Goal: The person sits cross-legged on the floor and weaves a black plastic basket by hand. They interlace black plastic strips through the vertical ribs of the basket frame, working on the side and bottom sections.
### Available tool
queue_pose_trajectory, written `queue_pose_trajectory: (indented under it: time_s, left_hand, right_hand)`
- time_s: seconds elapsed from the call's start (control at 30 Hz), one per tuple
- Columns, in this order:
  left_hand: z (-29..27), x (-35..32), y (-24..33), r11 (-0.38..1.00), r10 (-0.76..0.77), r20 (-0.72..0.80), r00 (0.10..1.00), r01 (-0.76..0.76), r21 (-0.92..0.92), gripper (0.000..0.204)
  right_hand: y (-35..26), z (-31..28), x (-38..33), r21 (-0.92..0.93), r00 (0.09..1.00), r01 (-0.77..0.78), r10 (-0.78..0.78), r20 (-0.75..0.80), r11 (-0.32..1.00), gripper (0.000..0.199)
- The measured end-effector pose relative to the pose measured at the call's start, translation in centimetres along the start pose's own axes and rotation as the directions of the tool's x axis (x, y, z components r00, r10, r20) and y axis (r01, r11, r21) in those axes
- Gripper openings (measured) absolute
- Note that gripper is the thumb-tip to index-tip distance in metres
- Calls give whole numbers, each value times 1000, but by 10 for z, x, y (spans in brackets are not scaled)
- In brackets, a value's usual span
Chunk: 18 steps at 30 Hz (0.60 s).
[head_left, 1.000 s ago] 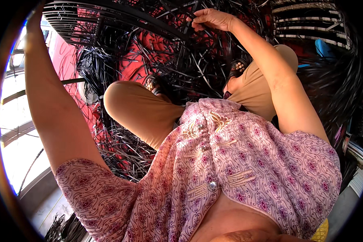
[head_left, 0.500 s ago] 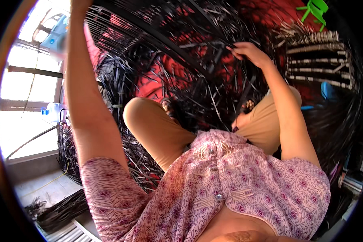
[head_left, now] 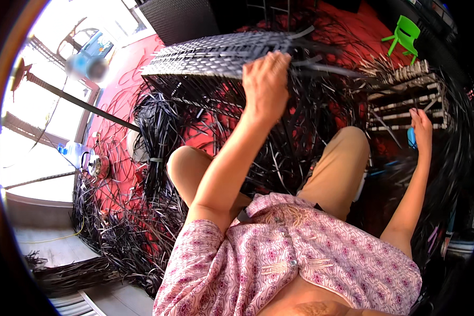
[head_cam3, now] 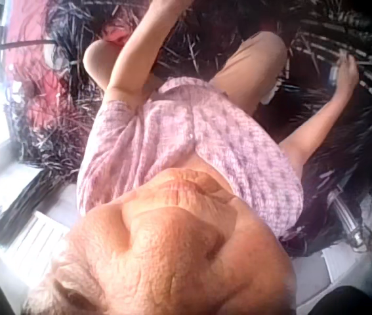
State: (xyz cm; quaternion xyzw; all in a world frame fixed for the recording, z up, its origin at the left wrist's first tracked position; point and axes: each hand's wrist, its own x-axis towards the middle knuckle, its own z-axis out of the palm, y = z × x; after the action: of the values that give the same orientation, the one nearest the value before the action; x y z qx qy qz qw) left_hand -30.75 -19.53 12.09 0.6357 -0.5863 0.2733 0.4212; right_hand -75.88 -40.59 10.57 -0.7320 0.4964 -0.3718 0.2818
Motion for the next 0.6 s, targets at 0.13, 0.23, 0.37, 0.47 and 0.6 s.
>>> queue_pose_trajectory:
  time_s: [0.13,0.23,0.37,0.47,0.6]
  left_hand:
    - [38,-82,61,995,51,122,991,-40,-92,44]
    - [49,-138,84,994,53,235,970,-29,-108,50]
    - [45,-143,80,992,101,270,958,-78,-96,51]
    - [42,-145,74,988,130,332,934,-95,-119,59]
    - [19,-150,76,968,93,411,907,15,-251,70]
  right_hand:
    - [30,-55,-73,-203,982,-175,187,38,963,22]
    - [37,-70,-134,-375,934,-264,332,132,889,32]
    - [-35,-50,-170,-263,962,-88,151,229,961,72]
    - [-106,-17,-173,110,900,83,-122,418,990,82]
    - [-117,37,-150,482,758,111,-387,524,869,59]
